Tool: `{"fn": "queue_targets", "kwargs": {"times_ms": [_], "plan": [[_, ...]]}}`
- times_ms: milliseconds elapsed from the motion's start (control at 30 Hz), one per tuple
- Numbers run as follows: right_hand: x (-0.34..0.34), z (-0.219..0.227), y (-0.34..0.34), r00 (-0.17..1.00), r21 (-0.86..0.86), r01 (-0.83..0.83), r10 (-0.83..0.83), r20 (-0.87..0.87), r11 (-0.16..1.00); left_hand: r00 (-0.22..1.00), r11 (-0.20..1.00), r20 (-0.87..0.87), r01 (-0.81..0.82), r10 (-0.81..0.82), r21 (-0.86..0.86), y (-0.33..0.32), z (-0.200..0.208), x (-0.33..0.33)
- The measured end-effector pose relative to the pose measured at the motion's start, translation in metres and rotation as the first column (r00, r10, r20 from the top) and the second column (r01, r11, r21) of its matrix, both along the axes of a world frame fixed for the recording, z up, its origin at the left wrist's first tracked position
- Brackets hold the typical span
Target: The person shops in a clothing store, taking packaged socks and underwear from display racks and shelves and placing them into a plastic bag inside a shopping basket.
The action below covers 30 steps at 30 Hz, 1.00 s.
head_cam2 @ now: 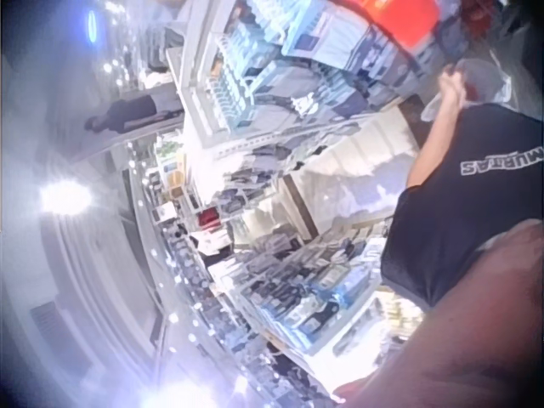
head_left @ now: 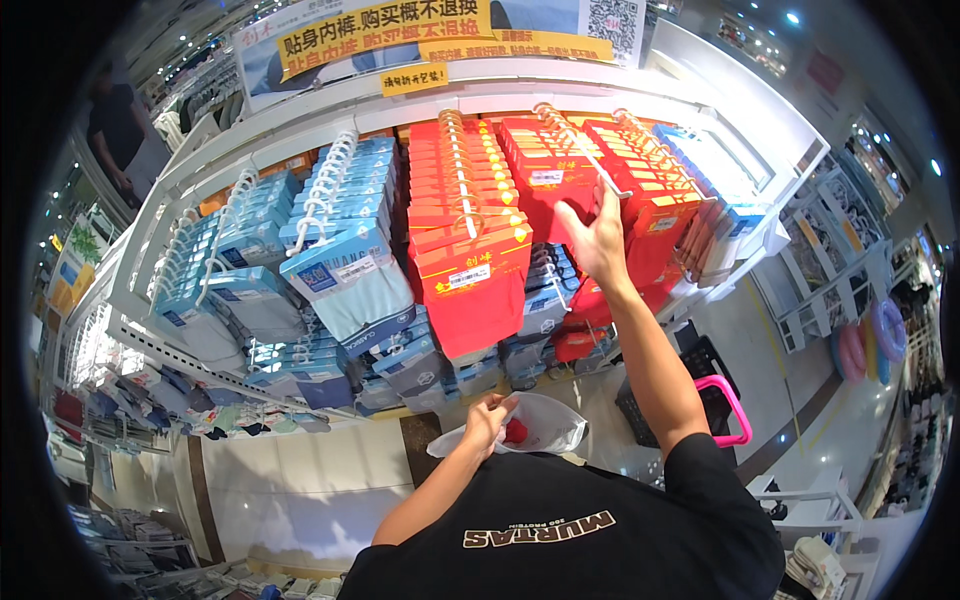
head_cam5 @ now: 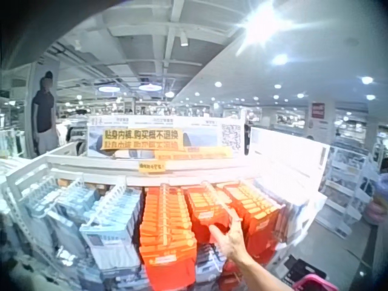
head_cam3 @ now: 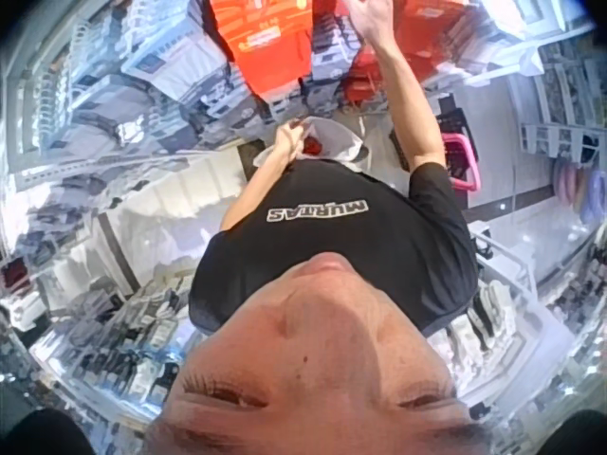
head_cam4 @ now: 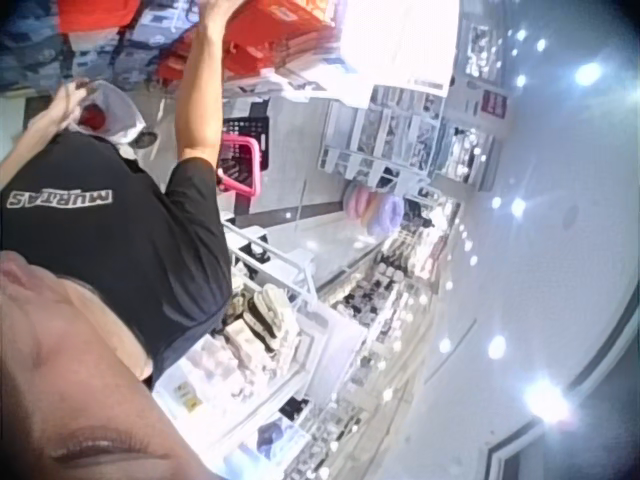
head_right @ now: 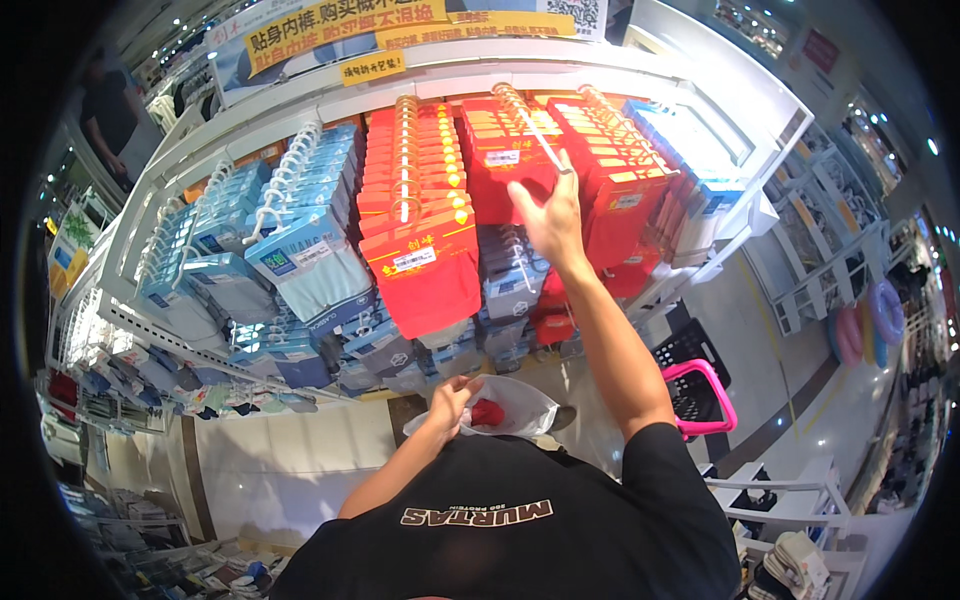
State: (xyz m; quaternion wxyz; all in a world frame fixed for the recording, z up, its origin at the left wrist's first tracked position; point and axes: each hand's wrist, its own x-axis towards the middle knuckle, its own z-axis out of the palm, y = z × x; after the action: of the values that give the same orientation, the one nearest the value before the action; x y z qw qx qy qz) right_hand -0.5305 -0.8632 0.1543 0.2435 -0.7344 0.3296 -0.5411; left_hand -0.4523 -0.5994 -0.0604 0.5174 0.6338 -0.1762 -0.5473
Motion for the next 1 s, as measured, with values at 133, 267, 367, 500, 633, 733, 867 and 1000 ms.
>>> {"fn": "queue_targets", "kwargs": {"times_ms": [133,267,367,500,633,733,867,1000], "plan": [[0.026,0.006,-0.025,0.987,0.092,0.074,-0.087,0.136,0.993,0.987,0.987,-0.121,-0.122,0.109,-0.101,0.013,0.013,0.001],[0.025,0.009,-0.029,0.938,0.219,-0.204,0.127,0.323,0.954,0.952,0.975,-0.257,-0.199,0.169,-0.096,0.018,0.003,0.006],[0.026,0.021,-0.002,0.868,0.271,-0.359,0.213,0.449,0.893,0.941,0.968,-0.276,-0.232,0.197,-0.1,0.019,-0.002,0.009],[0.016,0.01,-0.019,0.856,0.273,-0.366,0.207,0.474,0.89,0.976,0.984,-0.181,-0.14,0.119,-0.109,0.016,0.009,0.004],[0.018,0.017,-0.011,0.805,0.232,-0.438,0.264,0.531,0.869,0.989,0.993,-0.137,-0.071,0.058,-0.095,0.013,0.003,0.002],[0.015,0.012,-0.018,0.873,0.242,-0.316,0.182,0.452,0.917,0.99,0.997,-0.137,-0.051,0.043,-0.05,0.012,0.005,-0.002],[0.023,0.02,-0.012,0.89,0.276,-0.304,0.168,0.425,0.912,0.989,0.994,-0.129,-0.082,0.072,-0.073,0.016,0.003,-0.002],[0.027,0.012,-0.021,0.875,0.224,-0.358,0.242,0.42,0.906,0.986,0.989,-0.131,-0.113,0.1,-0.097,0.018,0.005,-0.002]]}}
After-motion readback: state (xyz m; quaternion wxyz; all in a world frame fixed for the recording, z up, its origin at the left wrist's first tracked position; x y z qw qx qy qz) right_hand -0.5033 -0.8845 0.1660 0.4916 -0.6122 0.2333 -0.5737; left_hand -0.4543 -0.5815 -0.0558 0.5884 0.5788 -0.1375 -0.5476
